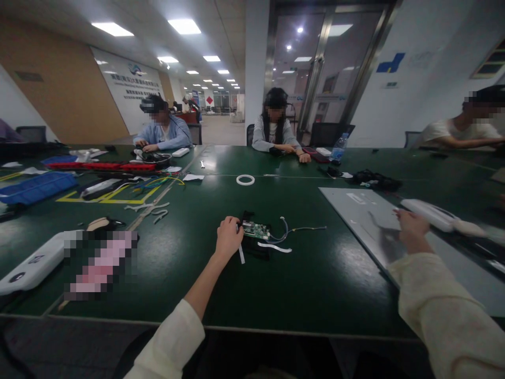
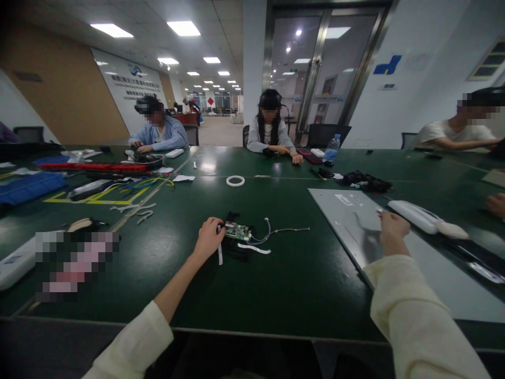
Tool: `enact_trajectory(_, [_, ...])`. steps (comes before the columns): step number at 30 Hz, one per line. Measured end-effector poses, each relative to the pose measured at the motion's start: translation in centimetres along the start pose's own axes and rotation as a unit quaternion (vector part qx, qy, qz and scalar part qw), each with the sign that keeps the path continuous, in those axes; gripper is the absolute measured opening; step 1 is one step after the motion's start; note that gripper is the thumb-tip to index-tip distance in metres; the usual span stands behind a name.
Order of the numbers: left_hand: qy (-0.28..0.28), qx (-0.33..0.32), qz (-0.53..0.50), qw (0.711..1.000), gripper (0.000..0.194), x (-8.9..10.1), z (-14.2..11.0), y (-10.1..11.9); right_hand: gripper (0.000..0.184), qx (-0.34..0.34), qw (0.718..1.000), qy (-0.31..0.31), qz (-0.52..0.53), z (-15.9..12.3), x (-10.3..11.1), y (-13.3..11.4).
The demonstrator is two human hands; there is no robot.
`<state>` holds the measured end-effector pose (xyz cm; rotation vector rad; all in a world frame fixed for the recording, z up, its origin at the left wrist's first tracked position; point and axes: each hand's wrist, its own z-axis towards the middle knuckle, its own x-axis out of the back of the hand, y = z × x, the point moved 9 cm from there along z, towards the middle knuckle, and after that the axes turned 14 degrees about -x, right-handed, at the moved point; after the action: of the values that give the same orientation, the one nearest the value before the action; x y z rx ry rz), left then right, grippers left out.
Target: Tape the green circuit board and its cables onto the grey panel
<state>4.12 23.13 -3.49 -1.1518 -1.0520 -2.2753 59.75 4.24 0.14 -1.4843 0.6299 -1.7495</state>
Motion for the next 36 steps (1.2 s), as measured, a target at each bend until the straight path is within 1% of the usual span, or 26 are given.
enact_trajectory(2, [0.004,-0.003,-0.008,1.0,0.019,0.0,0.0,0.0,0.045,-0.046,0.996,-0.046,0.056,-1.6,-0.4,-0.7])
enact_trajectory(4, [0.015,-0.001,-0.013,1.0,0.02,0.1,0.0,0.0,0.04,-0.055,0.985,-0.125,0.108,-4.3,-1.7,-2.1])
enact_trajectory(6, [0.041,-0.009,-0.016,0.999,0.021,0.7,0.0,0.3,0.032,-0.038,0.96,-0.227,0.157,-8.3,-3.4,-4.2])
enact_trajectory(8, [0.081,-0.045,-0.02,0.995,0.021,1.8,0.1,1.3,0.032,-0.009,0.926,-0.326,0.192,-13.5,-4.9,-6.5])
enact_trajectory(10, [0.115,-0.103,-0.034,0.987,0.02,2.9,0.0,2.9,0.038,0.018,0.888,-0.41,0.209,-19.4,-5.8,-8.9])
enact_trajectory(11, [0.124,-0.13,-0.047,0.983,0.021,3.3,-0.1,3.6,0.04,0.032,0.862,-0.457,0.215,-22.5,-6.1,-10.0])
enact_trajectory(12, [0.126,-0.153,-0.065,0.978,0.021,3.5,-0.2,4.3,0.04,0.039,0.812,-0.537,0.226,-26.1,-6.6,-11.3])
enact_trajectory(13, [0.123,-0.171,-0.085,0.974,0.023,3.6,-0.3,4.9,0.039,0.042,0.767,-0.597,0.233,-29.4,-6.8,-12.3])
enact_trajectory(14, [0.116,-0.186,-0.107,0.97,0.024,3.7,-0.4,5.4,0.038,0.042,0.737,-0.63,0.242,-32.1,-6.7,-13.2])
enact_trajectory(16, [0.098,-0.213,-0.15,0.96,0.028,3.5,-0.6,6.3,0.036,0.035,0.694,-0.673,0.252,-36.3,-6.4,-14.6])
enact_trajectory(18, [0.078,-0.235,-0.189,0.95,0.032,3.3,-0.8,6.9,0.036,0.029,0.664,-0.702,0.256,-39.3,-6.3,-15.5])
enact_trajectory(19, [0.069,-0.241,-0.208,0.945,0.034,3.2,-0.8,7.1,0.036,0.032,0.655,-0.711,0.253,-40.4,-6.4,-15.8])
enact_trajectory(21, [0.056,-0.241,-0.243,0.938,0.037,3.0,-0.9,7.3,0.036,0.043,0.649,-0.721,0.239,-41.9,-6.5,-16.1])
enact_trajectory(24, [0.046,-0.217,-0.274,0.936,0.04,2.7,-0.8,7.1,0.034,0.056,0.662,-0.716,0.214,-42.8,-6.9,-15.9])
enact_trajectory(27, [0.043,-0.195,-0.287,0.937,0.043,2.4,-0.7,6.8,0.029,0.065,0.675,-0.708,0.196,-43.0,-6.9,-15.6])
enact_trajectory(31, [0.04,-0.188,-0.295,0.936,0.045,2.2,-0.7,6.8,0.027,0.073,0.685,-0.702,0.181,-43.0,-6.6,-15.4])
enact_trajectory(36, [0.062,-0.185,-0.296,0.935,0.044,2.6,-0.7,6.7,0.028,0.103,0.701,-0.686,0.166,-42.9,-6.5,-15.4])
